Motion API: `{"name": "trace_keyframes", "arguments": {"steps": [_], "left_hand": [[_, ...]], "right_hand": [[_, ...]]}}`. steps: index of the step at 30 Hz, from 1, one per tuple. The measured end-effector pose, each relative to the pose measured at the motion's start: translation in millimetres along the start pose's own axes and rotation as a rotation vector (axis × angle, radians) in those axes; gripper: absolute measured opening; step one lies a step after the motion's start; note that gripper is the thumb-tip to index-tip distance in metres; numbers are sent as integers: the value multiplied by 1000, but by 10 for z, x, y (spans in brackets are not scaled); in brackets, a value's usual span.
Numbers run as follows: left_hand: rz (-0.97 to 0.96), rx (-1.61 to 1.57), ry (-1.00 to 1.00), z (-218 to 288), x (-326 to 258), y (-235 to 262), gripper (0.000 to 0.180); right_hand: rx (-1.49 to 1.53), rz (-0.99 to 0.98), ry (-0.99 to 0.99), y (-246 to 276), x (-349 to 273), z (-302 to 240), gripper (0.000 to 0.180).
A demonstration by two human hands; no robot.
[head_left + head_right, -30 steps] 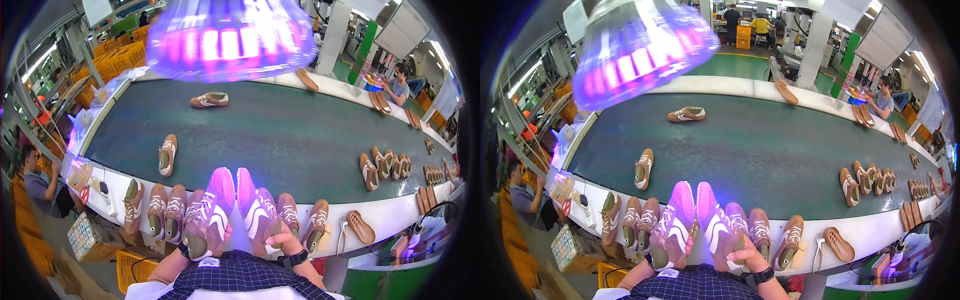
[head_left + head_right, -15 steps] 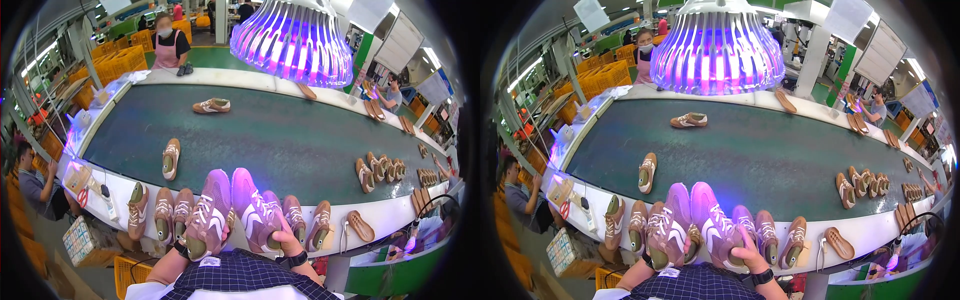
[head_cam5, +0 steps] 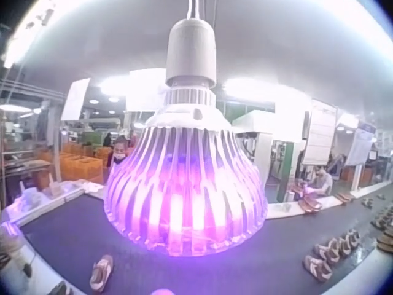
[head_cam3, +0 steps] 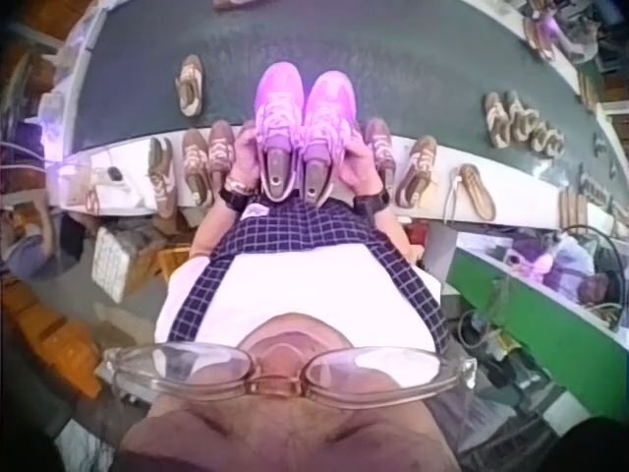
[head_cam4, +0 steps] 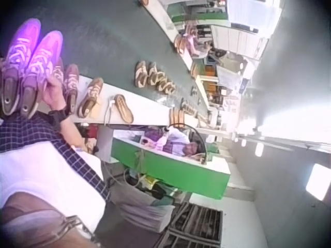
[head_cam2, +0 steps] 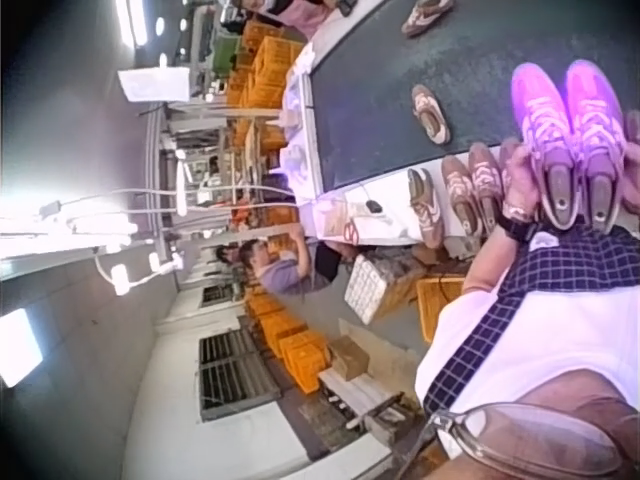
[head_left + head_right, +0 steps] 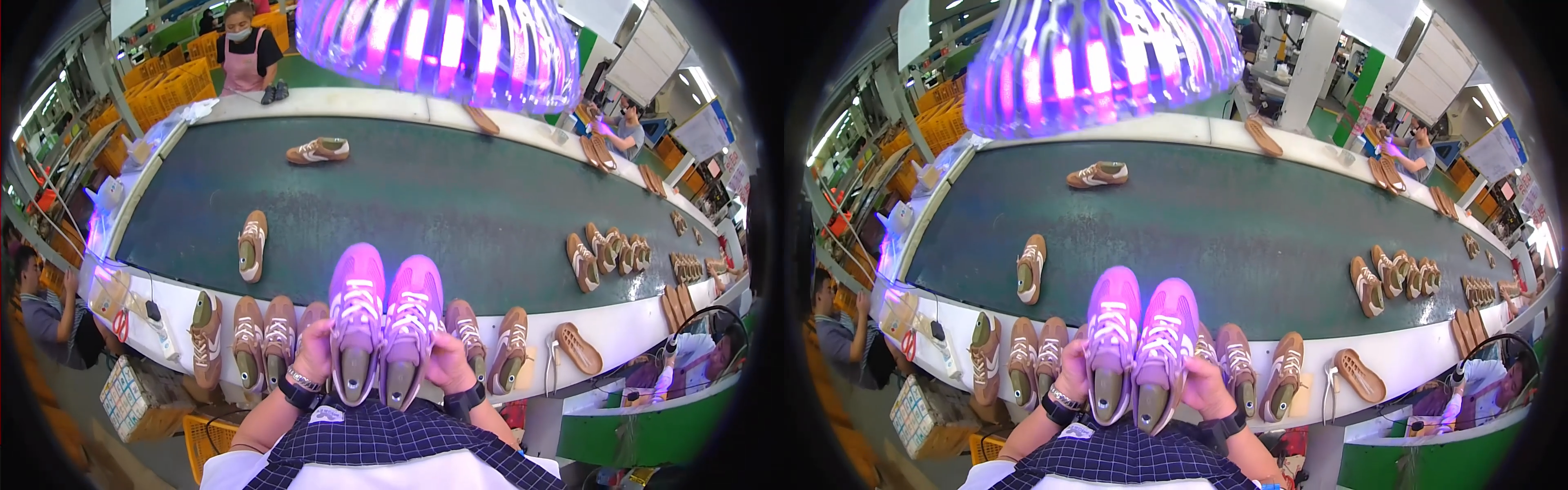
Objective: Inspecting shoe uppers and preparing them for the lasting process on a manufacturing conveyor line.
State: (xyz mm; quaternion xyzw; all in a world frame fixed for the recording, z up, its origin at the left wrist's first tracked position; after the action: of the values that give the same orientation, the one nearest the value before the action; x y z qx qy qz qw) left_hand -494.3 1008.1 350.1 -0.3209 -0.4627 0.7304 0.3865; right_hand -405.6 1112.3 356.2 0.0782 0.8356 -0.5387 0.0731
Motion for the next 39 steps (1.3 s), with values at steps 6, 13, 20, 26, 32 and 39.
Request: {"name": "trace_keyframes", "arguments": {"steps": [6,13,20,26,32,39], "left_hand": [[161,-133,-246,315,113,253,47],[373,-149,-360,333,-38,624,42],[478,-119,-366,237,-118,720,42],[493,-86,-373,197,-115,703,40],[492,-112,-356,160,-77,690,39],[488,-74,-369,169,-54,666,39]], "right_hand": [[35,74,204,-9,16,-422,61],[83,332,401,288,-70,-511,48],[52,436,393,459,-95,-351,41],[88,411,366,514,-82,-319,41],[73,433,401,509,-130,-362,41],[88,496,408,560,-178,-347,43]]}}
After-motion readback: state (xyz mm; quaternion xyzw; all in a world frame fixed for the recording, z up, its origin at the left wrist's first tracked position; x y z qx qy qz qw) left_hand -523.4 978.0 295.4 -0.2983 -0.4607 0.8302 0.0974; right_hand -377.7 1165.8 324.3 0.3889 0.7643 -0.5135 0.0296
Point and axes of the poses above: each hand's wrist, its own x-axis towards the middle knuckle, its own y-axis out of the back of the hand, z = x × y, the point moved 10 cm from there along x, towards the middle knuckle, and after that the axes turned 4 degrees about -y, right-handed, at the moved point
